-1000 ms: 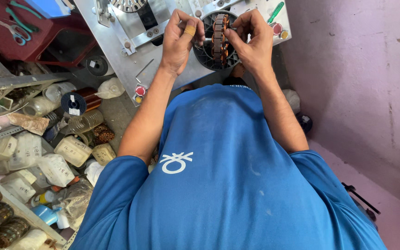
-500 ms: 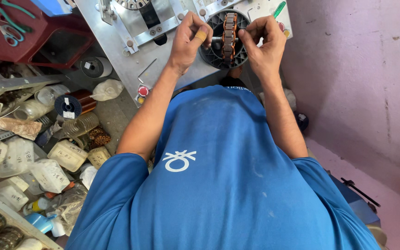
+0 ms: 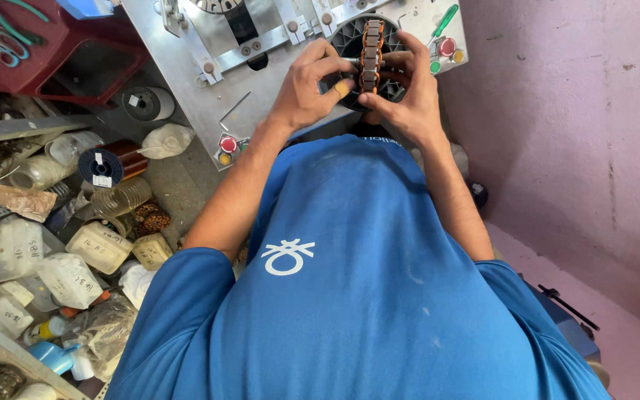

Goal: The person operates a winding machine to coil wire onto fan stators, threading wire through the components and using scissors to trim excess. They then manually arrange the copper coils on the stator cores.

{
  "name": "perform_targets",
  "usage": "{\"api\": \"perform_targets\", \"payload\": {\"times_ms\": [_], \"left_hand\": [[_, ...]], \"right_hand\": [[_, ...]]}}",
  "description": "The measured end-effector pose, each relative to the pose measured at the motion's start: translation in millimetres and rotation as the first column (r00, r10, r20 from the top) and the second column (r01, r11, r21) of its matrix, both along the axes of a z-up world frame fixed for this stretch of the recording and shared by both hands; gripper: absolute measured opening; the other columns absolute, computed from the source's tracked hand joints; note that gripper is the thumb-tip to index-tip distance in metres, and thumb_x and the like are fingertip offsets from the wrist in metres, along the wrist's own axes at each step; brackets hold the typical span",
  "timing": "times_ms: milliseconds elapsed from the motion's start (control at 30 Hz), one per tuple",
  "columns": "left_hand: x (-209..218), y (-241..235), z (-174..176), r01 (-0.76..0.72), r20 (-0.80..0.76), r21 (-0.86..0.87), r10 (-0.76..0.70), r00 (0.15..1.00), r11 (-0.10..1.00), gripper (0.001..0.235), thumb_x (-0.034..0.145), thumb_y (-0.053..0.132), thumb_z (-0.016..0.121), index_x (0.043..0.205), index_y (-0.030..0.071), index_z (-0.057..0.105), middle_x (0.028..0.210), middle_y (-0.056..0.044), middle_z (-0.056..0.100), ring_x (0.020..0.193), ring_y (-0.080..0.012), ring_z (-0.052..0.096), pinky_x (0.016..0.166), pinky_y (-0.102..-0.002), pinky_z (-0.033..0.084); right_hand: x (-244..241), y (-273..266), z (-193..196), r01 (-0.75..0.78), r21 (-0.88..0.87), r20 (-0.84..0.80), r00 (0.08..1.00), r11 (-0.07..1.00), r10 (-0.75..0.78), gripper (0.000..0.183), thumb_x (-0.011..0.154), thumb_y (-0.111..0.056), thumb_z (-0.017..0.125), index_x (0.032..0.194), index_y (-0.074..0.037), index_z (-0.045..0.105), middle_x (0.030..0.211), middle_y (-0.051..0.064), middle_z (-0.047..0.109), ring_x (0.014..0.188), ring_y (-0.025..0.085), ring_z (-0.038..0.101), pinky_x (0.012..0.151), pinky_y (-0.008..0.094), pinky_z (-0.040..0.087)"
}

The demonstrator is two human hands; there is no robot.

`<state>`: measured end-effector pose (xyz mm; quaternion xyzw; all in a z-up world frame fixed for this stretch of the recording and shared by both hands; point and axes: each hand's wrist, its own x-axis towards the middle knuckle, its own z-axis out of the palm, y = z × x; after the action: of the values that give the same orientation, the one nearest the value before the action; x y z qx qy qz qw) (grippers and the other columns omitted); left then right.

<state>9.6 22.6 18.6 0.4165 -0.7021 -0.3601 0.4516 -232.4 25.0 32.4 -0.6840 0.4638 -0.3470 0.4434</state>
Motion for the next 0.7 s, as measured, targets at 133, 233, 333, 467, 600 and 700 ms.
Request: {"api": "perform_targets", "payload": {"times_ms": [133, 233, 333, 467, 600, 700], "left_hand": [[-5, 4, -1, -0.141, -0.003, 0.011, 0.141, 0.990, 0.990, 0.012, 0.086, 0.008, 0.083, 0.095, 0.006, 0.075, 0.094, -0.007, 0.056, 0.092, -0.0225, 0.059, 0.080, -0.036, 0.049], [-2, 10, -4, -0.182, -0.081, 0.024, 0.183, 0.980, 0.983, 0.010, 0.087, 0.006, 0.081, 0.092, 0.005, 0.073, 0.101, -0.007, 0.057, 0.091, -0.0190, 0.060, 0.075, -0.032, 0.049], [11, 22, -9, -0.165, -0.181, 0.121, 0.185, 0.966, 0.979, 0.006, 0.091, 0.004, 0.075, 0.094, 0.005, 0.070, 0.108, -0.005, 0.062, 0.084, -0.0118, 0.062, 0.068, -0.026, 0.050], [44, 47, -15, -0.097, -0.235, 0.418, 0.211, 0.949, 0.903, 0.004, 0.097, 0.007, 0.072, 0.097, 0.006, 0.068, 0.086, 0.004, 0.064, 0.071, -0.0037, 0.058, 0.062, -0.023, 0.048], [94, 76, -9, -0.052, -0.139, 0.497, 0.139, 0.981, 0.866, 0.005, 0.098, 0.008, 0.075, 0.096, 0.006, 0.071, 0.075, 0.006, 0.060, 0.067, -0.0009, 0.048, 0.058, -0.022, 0.036], [116, 82, 3, 0.016, -0.044, 0.474, 0.006, 0.999, 0.880, 0.004, 0.096, 0.006, 0.077, 0.095, 0.007, 0.073, 0.078, 0.003, 0.060, 0.063, -0.0028, 0.042, 0.056, -0.022, 0.031]], "right_hand": [[9, 3, -4, 0.062, 0.038, 0.105, 0.992, 0.997, -0.066, 0.101, 0.086, -0.007, 0.098, 0.158, -0.007, 0.027, 0.132, 0.022, 0.069, 0.126, 0.030, 0.073, 0.110, 0.041, 0.057], [11, 2, -2, 0.140, 0.210, 0.246, 0.950, 0.968, -0.191, 0.094, 0.087, -0.008, 0.097, 0.150, -0.005, 0.027, 0.128, 0.024, 0.070, 0.122, 0.030, 0.074, 0.109, 0.041, 0.060], [16, 2, 7, 0.176, 0.336, 0.254, 0.929, 0.925, -0.270, 0.085, 0.091, -0.010, 0.094, 0.144, -0.003, 0.028, 0.127, 0.025, 0.072, 0.119, 0.030, 0.076, 0.108, 0.040, 0.063], [25, 11, 30, 0.243, 0.093, -0.023, 0.970, 0.965, -0.242, 0.091, 0.089, -0.007, 0.094, 0.152, -0.006, 0.029, 0.147, 0.027, 0.054, 0.134, 0.034, 0.064, 0.112, 0.045, 0.055], [42, 26, 48, -0.026, -0.527, -0.430, 0.871, 0.850, -0.239, 0.081, 0.083, -0.009, 0.095, 0.151, -0.011, 0.051, 0.160, 0.026, 0.030, 0.150, 0.047, 0.031, 0.126, 0.058, 0.032], [56, 31, 50, -0.313, -0.533, -0.602, 0.793, 0.786, -0.092, 0.044, 0.086, -0.007, 0.085, 0.128, -0.010, 0.070, 0.162, 0.020, 0.042, 0.150, 0.051, 0.029, 0.127, 0.062, 0.020]]}}
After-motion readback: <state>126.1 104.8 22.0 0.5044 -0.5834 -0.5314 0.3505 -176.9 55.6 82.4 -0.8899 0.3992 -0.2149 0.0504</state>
